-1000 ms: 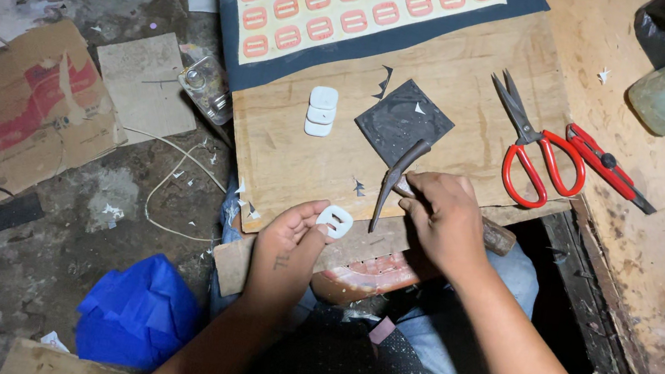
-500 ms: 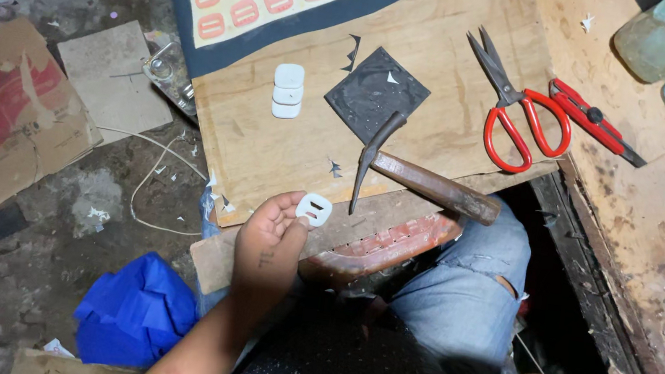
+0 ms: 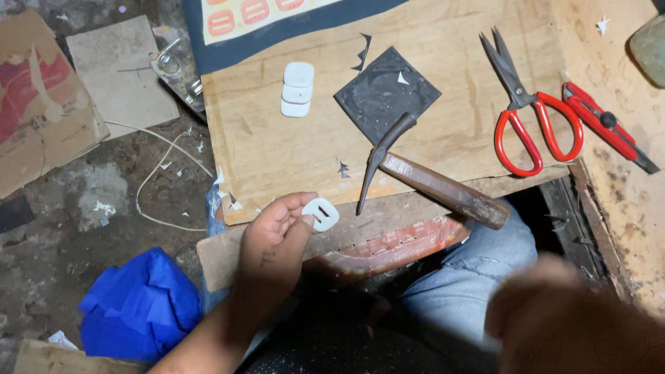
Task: The person shapes small white plastic pieces into a rectangular form with a central slot using a hammer and a utility knife. They repeatedly tap the pieces on a wooden block and trim edges, then place the finished pieces into a black container.
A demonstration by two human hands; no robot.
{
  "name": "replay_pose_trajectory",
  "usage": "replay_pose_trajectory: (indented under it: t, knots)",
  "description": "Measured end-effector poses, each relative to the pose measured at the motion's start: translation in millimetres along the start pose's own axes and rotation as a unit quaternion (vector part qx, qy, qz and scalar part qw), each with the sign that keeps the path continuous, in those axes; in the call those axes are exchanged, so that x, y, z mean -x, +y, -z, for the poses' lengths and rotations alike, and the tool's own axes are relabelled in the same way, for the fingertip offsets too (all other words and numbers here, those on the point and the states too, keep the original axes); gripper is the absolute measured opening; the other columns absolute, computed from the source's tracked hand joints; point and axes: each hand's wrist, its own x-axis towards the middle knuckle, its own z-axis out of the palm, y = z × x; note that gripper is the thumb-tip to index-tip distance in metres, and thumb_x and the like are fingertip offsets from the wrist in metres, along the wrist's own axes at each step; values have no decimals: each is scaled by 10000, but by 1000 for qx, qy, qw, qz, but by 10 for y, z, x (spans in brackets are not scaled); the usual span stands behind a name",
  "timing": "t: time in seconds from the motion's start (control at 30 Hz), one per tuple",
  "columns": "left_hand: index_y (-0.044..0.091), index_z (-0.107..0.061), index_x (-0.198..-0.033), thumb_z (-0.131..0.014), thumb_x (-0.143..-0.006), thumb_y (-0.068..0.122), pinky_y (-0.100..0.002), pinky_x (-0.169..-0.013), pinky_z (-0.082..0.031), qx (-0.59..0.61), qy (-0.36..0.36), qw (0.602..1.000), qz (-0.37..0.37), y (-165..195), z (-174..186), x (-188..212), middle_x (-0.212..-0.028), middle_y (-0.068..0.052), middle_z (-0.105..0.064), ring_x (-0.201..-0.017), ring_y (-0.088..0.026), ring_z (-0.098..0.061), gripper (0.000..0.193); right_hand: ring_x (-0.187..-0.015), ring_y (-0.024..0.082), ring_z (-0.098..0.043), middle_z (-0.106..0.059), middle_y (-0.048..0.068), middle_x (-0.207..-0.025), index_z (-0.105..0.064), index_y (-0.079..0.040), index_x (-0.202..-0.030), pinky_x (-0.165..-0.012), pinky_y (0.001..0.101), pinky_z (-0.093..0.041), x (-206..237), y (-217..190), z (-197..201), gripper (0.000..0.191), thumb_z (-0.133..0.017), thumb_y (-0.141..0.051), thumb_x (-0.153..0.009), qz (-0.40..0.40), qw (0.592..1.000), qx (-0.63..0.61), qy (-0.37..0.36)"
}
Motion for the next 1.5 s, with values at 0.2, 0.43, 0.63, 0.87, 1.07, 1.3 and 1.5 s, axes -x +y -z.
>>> replay_pose_trajectory:
  t: [0.2,0.43,0.63,0.87,1.07,1.3,1.5]
  knots:
    - [-62,-565,-1273,-576,-942,-14,-276,-861,-549,47,29,998,30,50,22,-67,-1103,-140,-728,-957,-156,-691,335,-1081,352,-665,-692,189,-1196,-685,-25,-1199,-957,405,-527,684,1387,979,212,-637,-6,-993,-302,782,544,31]
    - [-78,-602,-1270,-588,-948,-15,-269,-852,-544,72,6,997,26,330,-75,-42,-1086,-129,-732,-940,-139,-683,329,-1088,431,-640,-662,213,-1235,-724,-137,-1350,-877,524,-507,1229,1838,1832,487,-733,-195,-867,-493,639,589,-55]
    - [-92,-608,-1182,-637,-922,-33,-273,-855,-568,51,42,998,12,533,-195,-80,-1038,-141,-730,-935,-148,-703,268,-986,435,-629,-639,250,-1130,-725,-29,-1126,-823,511,-505,1160,1631,1779,370,-820,-271,-863,-435,616,656,-27]
    - [-84,-609,-1170,-628,-909,-40,-249,-817,-559,93,44,995,-6,466,-277,-168,-1004,-124,-728,-892,-131,-697,266,-939,199,-584,-625,101,-1005,-519,-59,-1047,-922,384,-492,826,1000,713,203,-707,-28,-978,-318,906,-26,279]
    - [-82,-613,-1154,-638,-912,-34,-225,-771,-538,74,46,996,-8,499,-303,-121,-971,-101,-723,-860,-102,-677,248,-1095,260,-642,-645,153,-1148,-665,-8,-1056,-967,361,-512,659,584,-208,270,-763,-50,-808,-311,946,81,53]
    - [-53,-633,-1128,-645,-901,-11,-200,-574,-525,19,83,996,32,712,-349,-63,-911,-60,-717,-736,-58,-641,231,-979,235,-759,-751,125,-1067,-695,3,-1066,-861,302,-588,494,585,-440,275,-807,-87,-832,-259,954,152,1]
    - [-42,-642,-1125,-655,-909,9,-186,-485,-491,-2,59,997,54,795,-349,2,-843,-28,-672,-649,-29,-577,223,-996,235,-753,-745,125,-1091,-683,-2,-1087,-877,306,-591,525,592,-505,284,-805,-74,-841,-241,959,152,14]
